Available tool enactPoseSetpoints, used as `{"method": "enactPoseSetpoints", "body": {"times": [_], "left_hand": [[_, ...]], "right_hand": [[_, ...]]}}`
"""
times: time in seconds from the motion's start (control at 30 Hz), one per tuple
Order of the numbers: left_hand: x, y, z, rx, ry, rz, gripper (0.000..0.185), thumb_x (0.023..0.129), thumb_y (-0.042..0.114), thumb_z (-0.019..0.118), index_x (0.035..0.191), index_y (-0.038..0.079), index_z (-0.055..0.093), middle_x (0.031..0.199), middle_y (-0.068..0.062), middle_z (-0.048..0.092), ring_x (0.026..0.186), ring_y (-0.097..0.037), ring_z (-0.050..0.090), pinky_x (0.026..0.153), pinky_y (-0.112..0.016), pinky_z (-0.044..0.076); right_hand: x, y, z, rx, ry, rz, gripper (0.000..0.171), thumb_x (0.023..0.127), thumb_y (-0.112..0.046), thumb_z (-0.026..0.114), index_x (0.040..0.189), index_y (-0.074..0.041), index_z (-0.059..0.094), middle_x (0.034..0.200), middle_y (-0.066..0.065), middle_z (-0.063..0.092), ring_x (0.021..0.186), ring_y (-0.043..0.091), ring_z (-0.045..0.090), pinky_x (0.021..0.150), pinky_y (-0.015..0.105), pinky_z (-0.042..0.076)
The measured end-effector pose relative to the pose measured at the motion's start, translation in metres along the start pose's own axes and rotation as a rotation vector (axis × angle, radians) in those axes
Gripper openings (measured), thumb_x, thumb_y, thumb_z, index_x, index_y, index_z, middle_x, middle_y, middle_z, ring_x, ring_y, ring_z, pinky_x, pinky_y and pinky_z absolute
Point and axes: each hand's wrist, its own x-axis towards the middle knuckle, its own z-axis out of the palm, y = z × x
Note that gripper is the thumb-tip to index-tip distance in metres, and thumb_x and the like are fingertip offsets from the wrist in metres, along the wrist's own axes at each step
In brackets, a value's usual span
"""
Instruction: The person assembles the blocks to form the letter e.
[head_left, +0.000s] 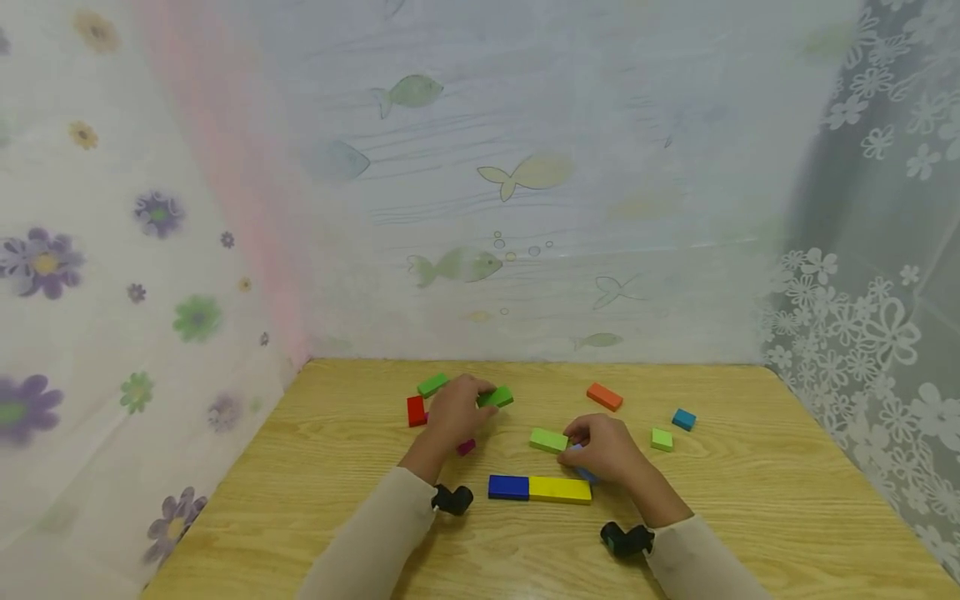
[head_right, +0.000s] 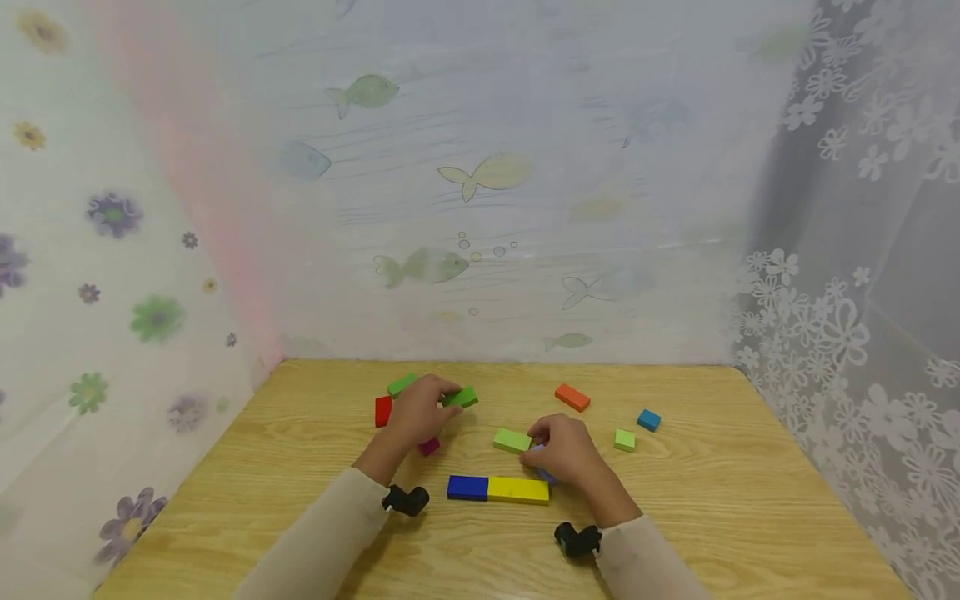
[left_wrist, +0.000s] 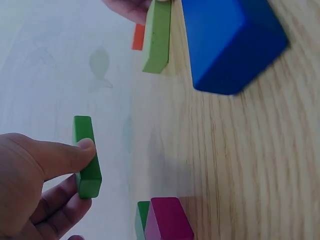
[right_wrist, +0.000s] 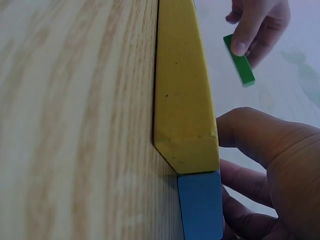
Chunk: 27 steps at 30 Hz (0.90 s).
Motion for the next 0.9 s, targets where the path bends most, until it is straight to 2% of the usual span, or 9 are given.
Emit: {"method": "enactPoseSetpoints", "body": {"times": [0.23, 0.43, 0.57, 0.67, 0.9], "left_hand": [[-0.010, 0.006, -0.002, 0.053, 0.012, 0.051, 0.039, 0.082, 0.035, 0.074, 0.119, 0.027, 0.068, 0.110, 0.003, 0.063, 0.098, -0.016, 0.060, 0.081, -0.035, 0.050], [-0.016, 0.009, 0.001, 0.038, -0.023, 0.046, 0.037, 0.083, 0.032, 0.073, 0.120, 0.026, 0.068, 0.112, 0.003, 0.062, 0.104, -0.019, 0.058, 0.089, -0.041, 0.047], [-0.020, 0.012, 0.003, 0.033, -0.020, 0.039, 0.035, 0.083, 0.030, 0.074, 0.118, 0.026, 0.069, 0.112, 0.003, 0.063, 0.105, -0.021, 0.057, 0.091, -0.045, 0.045], [-0.023, 0.013, 0.004, 0.036, -0.015, 0.045, 0.034, 0.083, 0.029, 0.074, 0.117, 0.026, 0.070, 0.111, 0.003, 0.063, 0.105, -0.022, 0.058, 0.091, -0.047, 0.044], [-0.026, 0.017, 0.007, 0.063, -0.021, 0.059, 0.033, 0.082, 0.029, 0.075, 0.114, 0.026, 0.071, 0.109, 0.003, 0.064, 0.103, -0.021, 0.058, 0.083, -0.041, 0.046]], "right_hand": [[0.000, 0.001, 0.000, -0.002, 0.003, 0.006, 0.031, 0.071, -0.029, 0.084, 0.097, -0.018, 0.072, 0.087, -0.004, 0.065, 0.080, 0.009, 0.057, 0.073, 0.031, 0.050], [0.001, 0.000, 0.000, 0.002, 0.003, 0.005, 0.030, 0.071, -0.029, 0.084, 0.096, -0.018, 0.072, 0.087, -0.005, 0.065, 0.079, 0.008, 0.057, 0.072, 0.031, 0.050], [0.001, -0.001, 0.000, -0.002, 0.001, 0.010, 0.030, 0.071, -0.029, 0.084, 0.096, -0.018, 0.072, 0.087, -0.005, 0.065, 0.079, 0.008, 0.057, 0.072, 0.031, 0.050], [0.001, -0.001, 0.000, 0.001, 0.000, 0.012, 0.031, 0.071, -0.029, 0.084, 0.097, -0.018, 0.072, 0.087, -0.005, 0.065, 0.079, 0.009, 0.058, 0.072, 0.031, 0.050], [0.000, -0.001, -0.001, 0.001, 0.000, 0.009, 0.031, 0.071, -0.028, 0.084, 0.098, -0.017, 0.072, 0.088, -0.004, 0.065, 0.080, 0.009, 0.058, 0.073, 0.032, 0.051]]}}
